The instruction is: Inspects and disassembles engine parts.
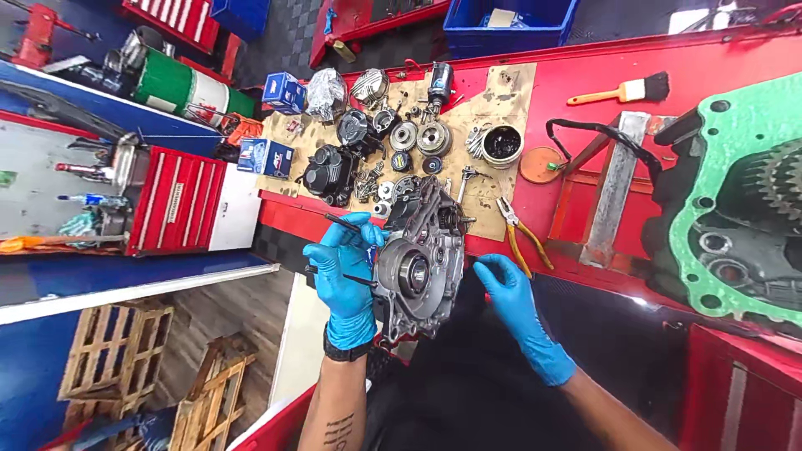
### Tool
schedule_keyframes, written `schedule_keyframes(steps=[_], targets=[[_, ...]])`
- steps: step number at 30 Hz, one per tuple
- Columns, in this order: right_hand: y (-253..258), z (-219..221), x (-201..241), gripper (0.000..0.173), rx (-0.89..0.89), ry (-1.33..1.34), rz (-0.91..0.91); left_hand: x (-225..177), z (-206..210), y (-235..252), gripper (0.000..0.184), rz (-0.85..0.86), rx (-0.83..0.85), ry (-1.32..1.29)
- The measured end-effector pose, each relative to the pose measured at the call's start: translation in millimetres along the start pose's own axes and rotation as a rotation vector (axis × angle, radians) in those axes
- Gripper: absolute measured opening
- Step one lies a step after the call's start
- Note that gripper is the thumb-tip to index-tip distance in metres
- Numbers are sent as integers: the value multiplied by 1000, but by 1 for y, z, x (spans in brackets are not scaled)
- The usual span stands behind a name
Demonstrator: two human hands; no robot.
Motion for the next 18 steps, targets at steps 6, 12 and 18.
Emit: schedule_keyframes(steps=[6,12,18], targets=[[-8,-11,-16,32,298,-70,197,1,8,1,78,35,51,103],[-14,-40,-29,31,338,-195,209,23,21,6,72,64,127,198],[-24,-105,-43,31,193,-330,282,27,13,-2,73,57,136,142]])
Point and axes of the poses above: each hand's wrist, its own y-axis towards the middle knuckle, its own z-axis out of the palm, x = y × z, the point moved 1 cm from there along y, towards the middle knuckle, and after that the axes turned 6 degrees about -x, right-handed, at the moved point
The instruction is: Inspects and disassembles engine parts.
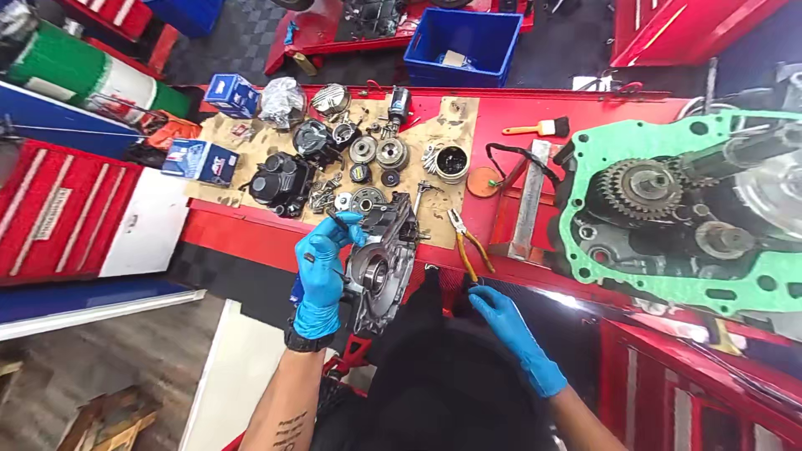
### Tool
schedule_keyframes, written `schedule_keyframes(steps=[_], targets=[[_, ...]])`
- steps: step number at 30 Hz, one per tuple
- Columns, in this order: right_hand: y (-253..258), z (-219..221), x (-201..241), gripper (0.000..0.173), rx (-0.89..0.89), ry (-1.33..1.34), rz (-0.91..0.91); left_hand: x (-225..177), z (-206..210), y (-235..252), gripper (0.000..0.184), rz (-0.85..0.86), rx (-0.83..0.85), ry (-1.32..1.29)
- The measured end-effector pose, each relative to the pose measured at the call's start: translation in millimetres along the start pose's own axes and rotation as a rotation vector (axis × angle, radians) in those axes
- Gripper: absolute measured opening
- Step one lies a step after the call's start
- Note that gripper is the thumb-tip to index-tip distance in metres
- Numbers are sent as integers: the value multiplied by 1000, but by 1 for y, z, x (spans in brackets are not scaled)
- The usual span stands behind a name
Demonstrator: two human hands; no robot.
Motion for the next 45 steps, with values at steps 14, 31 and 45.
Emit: schedule_keyframes(steps=[14,31,45], targets=[[-15,-34,11,33,-3,-27,3,-28,-7,-28,64,21,-7,-40],[-27,89,119,27,244,100,-703,-50,2,-49,79,-15,-275,2],[-36,113,151,51,341,166,-483,-48,6,-33,71,-35,-170,-66]])
Point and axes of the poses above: each hand's wrist, its own y-axis towards the middle knuckle, its own z-axis out of the palm, x = y × z, the point moved 1 cm from there along y, towards the middle knuckle, and after that the axes turned 6 degrees about -x, right-handed, at the moved point
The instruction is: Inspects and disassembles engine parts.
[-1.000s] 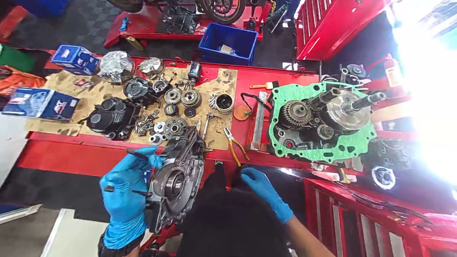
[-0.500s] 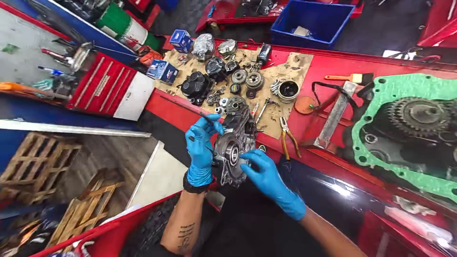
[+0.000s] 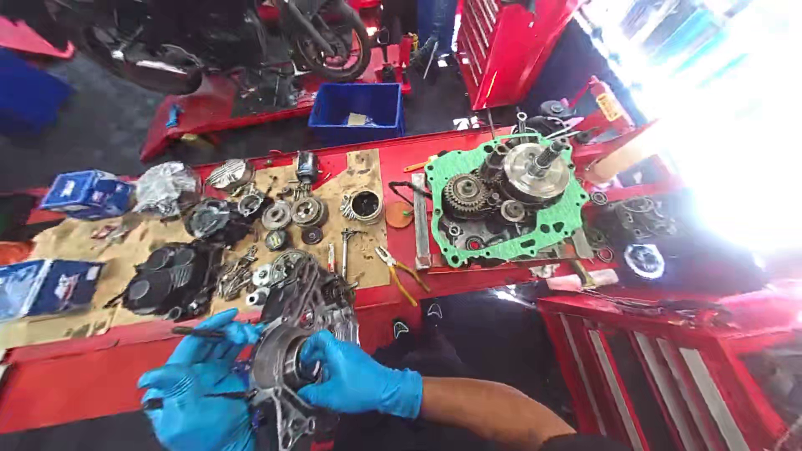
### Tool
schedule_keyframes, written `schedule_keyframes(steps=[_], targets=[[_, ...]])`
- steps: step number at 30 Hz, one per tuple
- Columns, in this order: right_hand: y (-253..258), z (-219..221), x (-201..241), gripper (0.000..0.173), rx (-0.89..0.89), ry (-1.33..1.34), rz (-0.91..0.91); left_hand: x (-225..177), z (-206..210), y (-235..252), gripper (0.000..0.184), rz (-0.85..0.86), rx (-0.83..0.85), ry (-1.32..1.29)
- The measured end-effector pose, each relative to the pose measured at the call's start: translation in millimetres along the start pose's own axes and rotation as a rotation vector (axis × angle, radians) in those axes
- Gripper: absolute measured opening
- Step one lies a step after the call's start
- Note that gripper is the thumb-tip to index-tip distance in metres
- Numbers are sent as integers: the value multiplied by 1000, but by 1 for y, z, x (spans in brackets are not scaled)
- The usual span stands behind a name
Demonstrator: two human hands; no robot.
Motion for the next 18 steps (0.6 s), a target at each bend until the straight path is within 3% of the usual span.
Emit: schedule_keyframes(steps=[5,9,11,13,15,18], targets=[[-4,2,0,41,-213,316,-117,4,-17,6,77,-24,39,-55],[-51,-46,57,43,-402,295,-211,8,-44,10,74,-38,107,-133],[-88,-89,89,46,-586,55,-374,10,-60,9,70,-35,120,-154],[-121,-143,121,42,-844,-424,-468,10,-72,6,66,-23,121,-150],[-143,-203,152,38,-1024,-948,-451,8,-85,0,59,-5,109,-153],[-152,-274,196,38,-1051,-1556,-429,7,-107,-9,56,62,44,-135]])
Point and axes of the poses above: each hand's wrist, its own y-axis towards the middle knuckle, its own z-axis out of the palm, x = y × z, the point moved 1 cm from there along y, towards the middle knuckle, and after that the axes turned 6 degrees about -x, right-handed, at the moved point
